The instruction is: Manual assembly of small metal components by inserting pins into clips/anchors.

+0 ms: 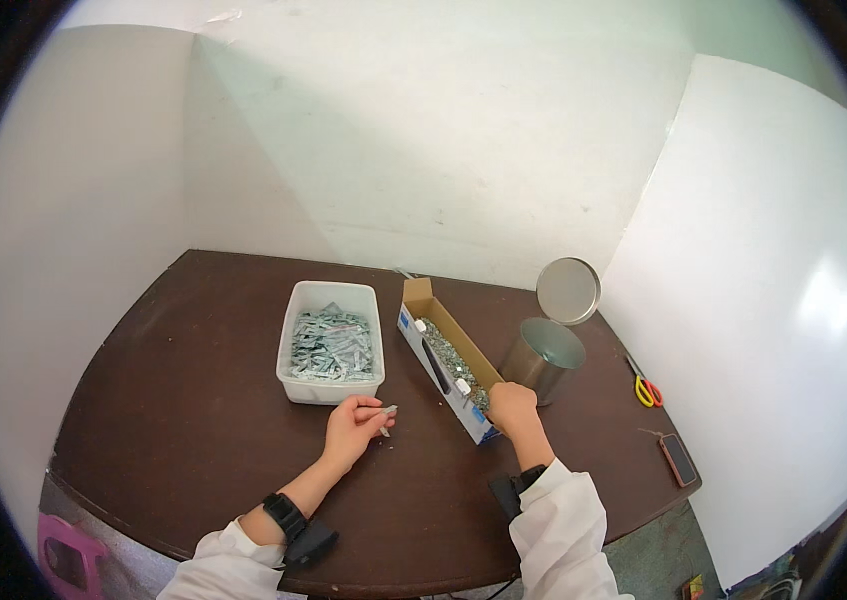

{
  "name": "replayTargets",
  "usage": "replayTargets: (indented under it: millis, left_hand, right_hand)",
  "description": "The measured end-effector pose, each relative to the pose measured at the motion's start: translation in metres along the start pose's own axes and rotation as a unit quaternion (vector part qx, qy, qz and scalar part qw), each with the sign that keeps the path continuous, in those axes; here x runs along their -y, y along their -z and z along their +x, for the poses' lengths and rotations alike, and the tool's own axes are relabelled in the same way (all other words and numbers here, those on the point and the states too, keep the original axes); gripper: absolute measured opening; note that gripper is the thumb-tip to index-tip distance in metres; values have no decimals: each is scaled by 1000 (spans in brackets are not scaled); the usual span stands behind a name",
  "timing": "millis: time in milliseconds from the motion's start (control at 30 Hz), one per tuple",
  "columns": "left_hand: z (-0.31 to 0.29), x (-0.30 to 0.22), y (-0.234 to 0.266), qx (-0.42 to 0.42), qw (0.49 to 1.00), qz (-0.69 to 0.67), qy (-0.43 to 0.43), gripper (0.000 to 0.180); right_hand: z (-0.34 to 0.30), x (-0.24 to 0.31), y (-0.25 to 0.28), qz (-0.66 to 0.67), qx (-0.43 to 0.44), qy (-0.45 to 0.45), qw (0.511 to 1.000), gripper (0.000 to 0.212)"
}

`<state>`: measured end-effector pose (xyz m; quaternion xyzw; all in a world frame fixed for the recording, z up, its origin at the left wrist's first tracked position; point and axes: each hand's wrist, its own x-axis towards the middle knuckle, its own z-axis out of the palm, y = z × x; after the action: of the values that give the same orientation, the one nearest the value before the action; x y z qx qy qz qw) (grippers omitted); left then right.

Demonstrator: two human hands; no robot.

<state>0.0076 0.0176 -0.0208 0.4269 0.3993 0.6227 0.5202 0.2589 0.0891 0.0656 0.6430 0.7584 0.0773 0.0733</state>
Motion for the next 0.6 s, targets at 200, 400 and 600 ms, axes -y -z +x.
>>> replayTargets:
  millis: [200, 400, 600]
  left_hand:
    - [6, 1, 10, 39, 998, -7, -57, 21]
    - [4, -7, 8, 96, 995, -36, 7, 25]
    - [2, -11, 9, 99, 994, -40, 29, 28]
  right_hand:
    - [7, 14, 5, -14, 16, -57, 998, 20]
    - [1, 5, 3, 47, -57, -37, 997, 15]
    - [-13, 23, 23, 348, -274, 38, 896, 14]
